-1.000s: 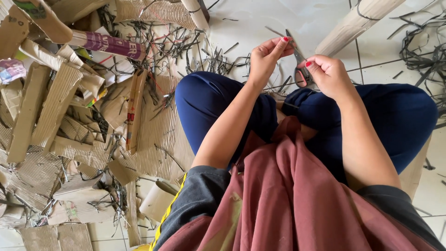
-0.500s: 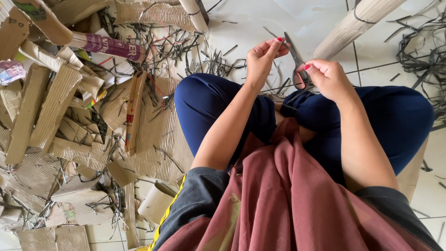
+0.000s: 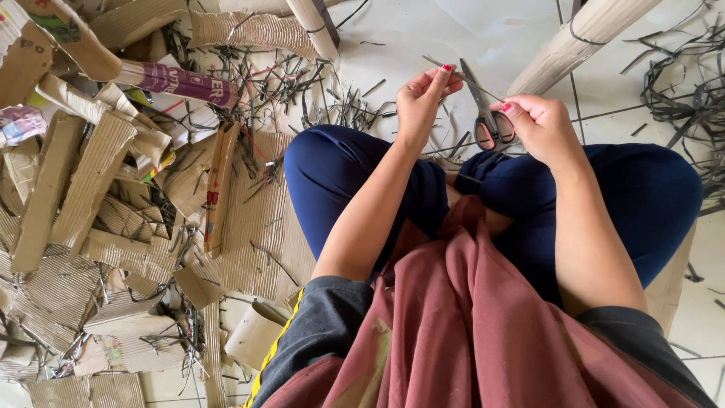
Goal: Wrapping wooden furniture legs with protective paper and securing them with ties
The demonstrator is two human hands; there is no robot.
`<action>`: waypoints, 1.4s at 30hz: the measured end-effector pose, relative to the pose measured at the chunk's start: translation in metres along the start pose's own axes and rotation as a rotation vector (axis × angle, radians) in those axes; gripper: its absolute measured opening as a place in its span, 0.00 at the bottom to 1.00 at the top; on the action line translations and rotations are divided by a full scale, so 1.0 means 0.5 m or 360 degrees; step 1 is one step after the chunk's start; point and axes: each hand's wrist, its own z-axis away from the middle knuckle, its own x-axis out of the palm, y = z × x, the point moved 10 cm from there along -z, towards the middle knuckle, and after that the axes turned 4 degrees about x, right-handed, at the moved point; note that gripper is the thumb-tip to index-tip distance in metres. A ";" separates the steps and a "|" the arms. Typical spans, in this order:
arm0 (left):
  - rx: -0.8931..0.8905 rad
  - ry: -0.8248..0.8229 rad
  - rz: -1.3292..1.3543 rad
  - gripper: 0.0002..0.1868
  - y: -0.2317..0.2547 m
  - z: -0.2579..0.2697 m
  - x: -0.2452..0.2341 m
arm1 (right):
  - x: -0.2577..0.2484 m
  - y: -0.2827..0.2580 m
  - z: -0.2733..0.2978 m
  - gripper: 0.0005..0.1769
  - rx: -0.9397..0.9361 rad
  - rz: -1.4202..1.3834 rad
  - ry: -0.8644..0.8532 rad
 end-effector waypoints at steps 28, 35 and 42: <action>-0.0324 -0.0282 -0.0593 0.13 -0.097 0.000 0.077 | -0.456 0.239 0.080 0.09 -0.0329 0.0139 0.1411; -0.0255 -0.0344 -0.0608 0.17 -0.220 -0.079 0.090 | -0.428 0.339 -0.026 0.05 0.0510 -0.0499 0.1235; -0.0322 -0.0248 -0.0846 0.19 -0.317 -0.111 0.054 | -0.342 0.590 -0.102 0.07 0.1362 -0.0563 0.0856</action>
